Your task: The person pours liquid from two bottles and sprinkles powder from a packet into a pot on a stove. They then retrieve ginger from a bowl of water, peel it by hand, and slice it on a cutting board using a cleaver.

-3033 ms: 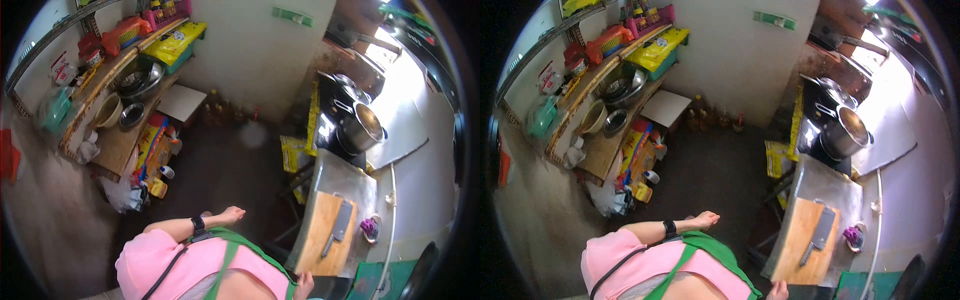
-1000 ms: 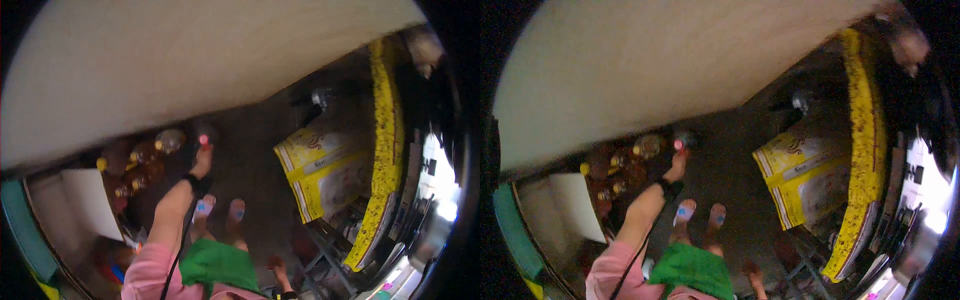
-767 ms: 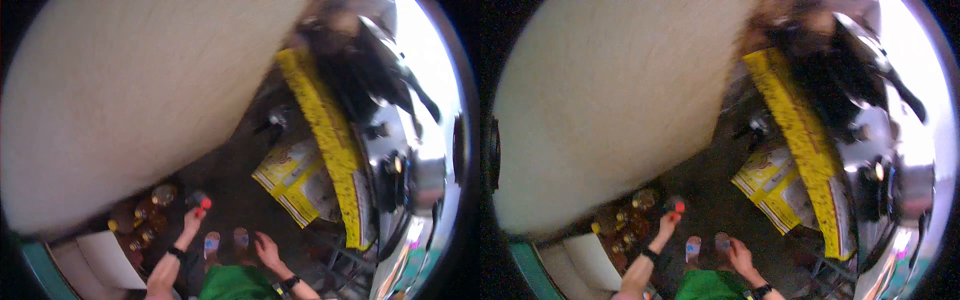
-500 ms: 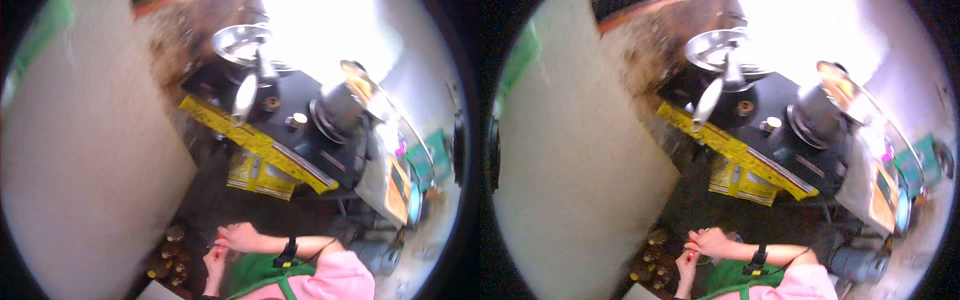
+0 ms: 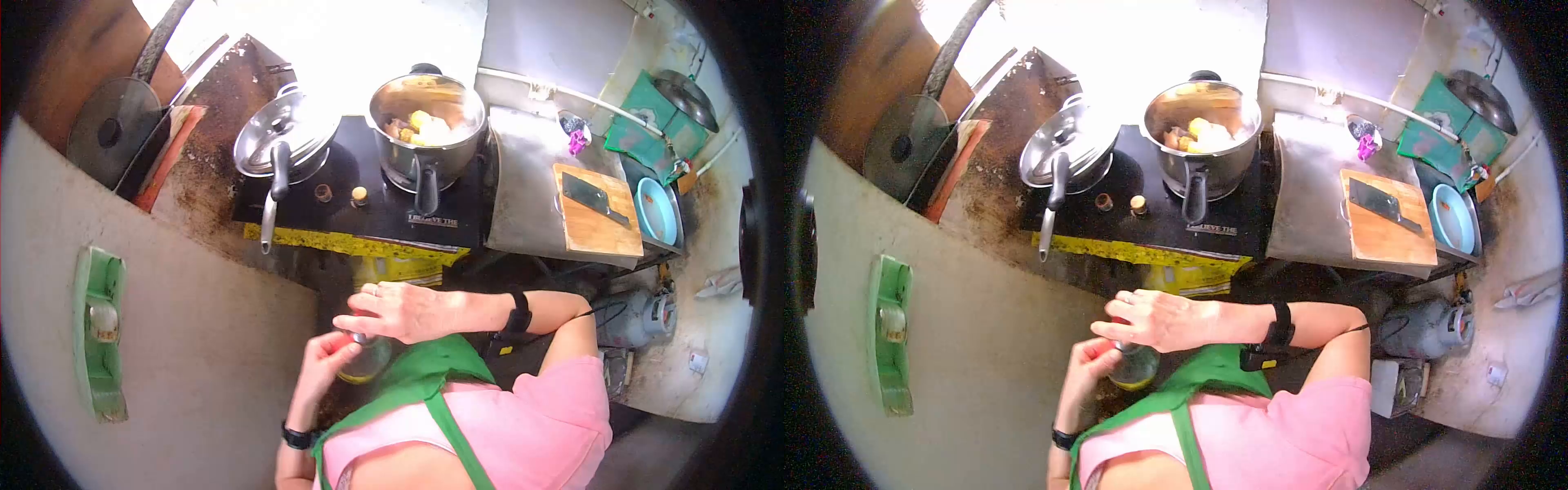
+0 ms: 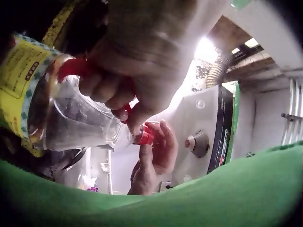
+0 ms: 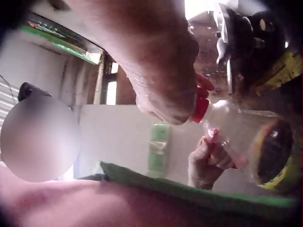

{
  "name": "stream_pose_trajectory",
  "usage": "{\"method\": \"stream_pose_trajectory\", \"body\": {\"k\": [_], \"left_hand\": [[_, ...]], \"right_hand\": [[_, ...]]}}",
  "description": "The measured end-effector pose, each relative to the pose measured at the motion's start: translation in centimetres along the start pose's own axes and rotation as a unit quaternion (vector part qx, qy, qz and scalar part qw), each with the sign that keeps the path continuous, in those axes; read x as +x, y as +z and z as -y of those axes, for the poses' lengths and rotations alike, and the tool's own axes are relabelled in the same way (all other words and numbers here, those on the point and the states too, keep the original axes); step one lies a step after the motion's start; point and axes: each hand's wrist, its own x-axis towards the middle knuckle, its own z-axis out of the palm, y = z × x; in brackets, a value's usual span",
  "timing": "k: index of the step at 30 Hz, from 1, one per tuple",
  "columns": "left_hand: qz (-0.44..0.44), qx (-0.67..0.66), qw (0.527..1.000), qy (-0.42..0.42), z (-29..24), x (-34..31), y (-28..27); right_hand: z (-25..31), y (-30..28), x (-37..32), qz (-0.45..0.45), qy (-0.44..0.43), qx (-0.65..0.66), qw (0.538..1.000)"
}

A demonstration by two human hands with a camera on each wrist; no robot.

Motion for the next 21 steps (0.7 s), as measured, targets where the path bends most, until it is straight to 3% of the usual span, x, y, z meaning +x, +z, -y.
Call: {"method": "stream_pose_trajectory", "body": {"k": [4, 7, 9, 18, 21], "left_hand": [[0.020, 0.043, 0.999, -0.017, -6.8, 2.7, 0.9], [-0.006, 0.076, 0.997, -0.011, -10.5, 5.6, 1.9], [-0.053, 0.091, 0.994, -0.032, -12.6, 7.5, 2.2], [-0.102, 0.192, 0.973, -0.078, -19.6, 16.8, 4.5], [-0.093, 0.229, 0.966, -0.082, -21.0, 19.6, 4.7]], "right_hand": [[-3.8, -5.8, 0.2, 0.003, -0.083, 0.084, 0.993], [-6.3, -8.8, -0.2, -0.172, -0.105, 0.101, 0.974], [-8.0, -10.7, -1.4, -0.221, -0.084, 0.128, 0.963], [-14.4, -13.3, -12.0, -0.253, 0.229, 0.074, 0.937], [-15.4, -14.1, -14.2, -0.266, 0.289, 0.049, 0.919]]}}
